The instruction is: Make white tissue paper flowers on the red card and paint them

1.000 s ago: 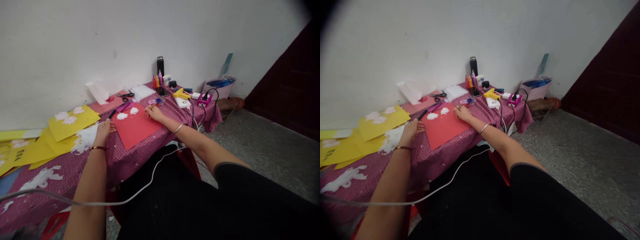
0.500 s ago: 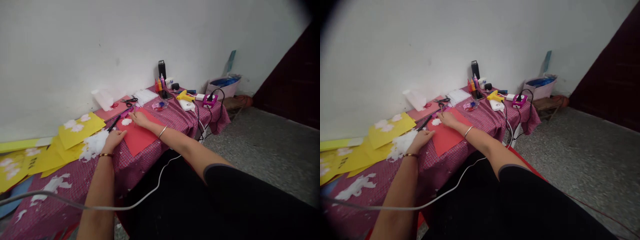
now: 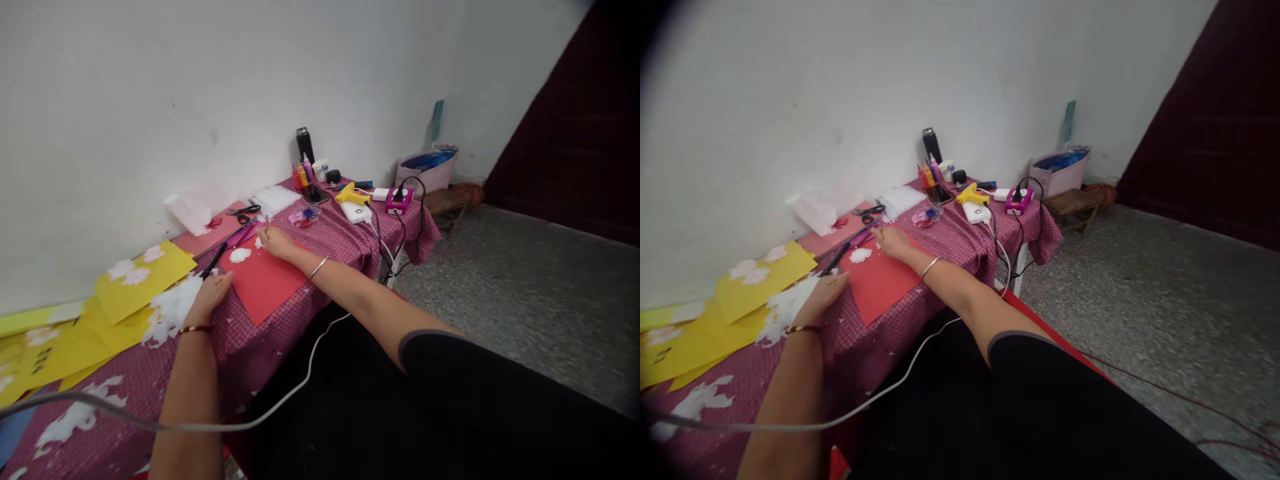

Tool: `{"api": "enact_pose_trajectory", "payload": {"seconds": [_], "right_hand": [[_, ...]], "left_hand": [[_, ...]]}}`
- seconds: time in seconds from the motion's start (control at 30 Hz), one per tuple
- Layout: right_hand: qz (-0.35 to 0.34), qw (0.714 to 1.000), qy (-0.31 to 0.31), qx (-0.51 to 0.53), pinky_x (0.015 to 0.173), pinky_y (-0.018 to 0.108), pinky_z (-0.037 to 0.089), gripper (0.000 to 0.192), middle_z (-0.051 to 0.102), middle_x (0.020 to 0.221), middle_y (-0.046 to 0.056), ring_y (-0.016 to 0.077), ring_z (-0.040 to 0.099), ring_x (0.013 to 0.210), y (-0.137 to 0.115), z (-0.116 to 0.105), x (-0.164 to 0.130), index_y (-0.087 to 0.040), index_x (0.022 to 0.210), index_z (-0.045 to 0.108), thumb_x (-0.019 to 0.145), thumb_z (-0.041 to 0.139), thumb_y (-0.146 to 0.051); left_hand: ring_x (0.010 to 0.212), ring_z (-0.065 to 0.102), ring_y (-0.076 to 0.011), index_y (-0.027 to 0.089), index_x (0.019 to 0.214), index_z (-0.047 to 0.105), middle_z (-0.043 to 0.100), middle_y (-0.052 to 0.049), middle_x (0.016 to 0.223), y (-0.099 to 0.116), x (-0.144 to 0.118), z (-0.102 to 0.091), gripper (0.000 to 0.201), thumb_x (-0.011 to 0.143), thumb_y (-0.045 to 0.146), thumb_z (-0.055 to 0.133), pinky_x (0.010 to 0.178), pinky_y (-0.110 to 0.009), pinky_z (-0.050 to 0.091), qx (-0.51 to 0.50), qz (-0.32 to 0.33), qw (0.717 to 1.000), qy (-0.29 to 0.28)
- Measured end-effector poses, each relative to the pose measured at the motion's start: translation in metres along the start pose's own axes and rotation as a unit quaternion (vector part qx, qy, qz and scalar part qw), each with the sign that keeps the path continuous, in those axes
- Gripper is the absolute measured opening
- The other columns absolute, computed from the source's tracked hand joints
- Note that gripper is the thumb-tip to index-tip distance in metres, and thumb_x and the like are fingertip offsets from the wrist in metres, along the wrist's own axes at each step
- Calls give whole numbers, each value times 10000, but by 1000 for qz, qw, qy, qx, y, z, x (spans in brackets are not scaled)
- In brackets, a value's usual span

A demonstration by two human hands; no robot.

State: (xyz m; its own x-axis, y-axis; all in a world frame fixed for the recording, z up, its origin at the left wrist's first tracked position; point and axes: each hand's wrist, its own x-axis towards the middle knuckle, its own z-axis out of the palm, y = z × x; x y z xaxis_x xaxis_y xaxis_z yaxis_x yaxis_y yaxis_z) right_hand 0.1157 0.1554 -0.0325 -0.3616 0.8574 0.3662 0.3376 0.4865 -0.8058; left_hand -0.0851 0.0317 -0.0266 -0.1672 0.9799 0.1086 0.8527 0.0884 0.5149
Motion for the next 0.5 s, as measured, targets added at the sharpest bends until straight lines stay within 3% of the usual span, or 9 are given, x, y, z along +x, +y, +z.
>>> {"api": "enact_pose_trajectory", "payload": {"seconds": [0.23, 0.37, 0.5], "right_hand": [[1, 999, -20, 50, 559, 234, 268, 420, 463, 537, -26, 100, 403, 533, 5, 1, 3, -164, 610, 525, 974, 479, -369], [17, 993, 20, 115, 585, 203, 323, 311, 514, 581, -28, 102, 491, 595, 9, 0, 10, -171, 668, 528, 962, 476, -258], [71, 978, 29, 191, 532, 168, 348, 235, 501, 566, -55, 75, 469, 518, 8, 1, 13, -177, 717, 490, 939, 427, -135]], "left_hand": [[503, 425, -203, 245, 406, 416, 451, -21, 433, 0, 0, -1, 429, 809, 388, 446, 539, -313, 293, 7, 1, 1000, 1], [604, 472, -225, 240, 503, 525, 539, -32, 552, 1, 3, 4, 259, 747, 328, 526, 602, -312, 314, -28, -13, 998, 51], [630, 468, -205, 227, 550, 577, 559, -10, 586, -1, 2, 7, 114, 638, 260, 641, 592, -288, 313, -112, -40, 991, 65]]}}
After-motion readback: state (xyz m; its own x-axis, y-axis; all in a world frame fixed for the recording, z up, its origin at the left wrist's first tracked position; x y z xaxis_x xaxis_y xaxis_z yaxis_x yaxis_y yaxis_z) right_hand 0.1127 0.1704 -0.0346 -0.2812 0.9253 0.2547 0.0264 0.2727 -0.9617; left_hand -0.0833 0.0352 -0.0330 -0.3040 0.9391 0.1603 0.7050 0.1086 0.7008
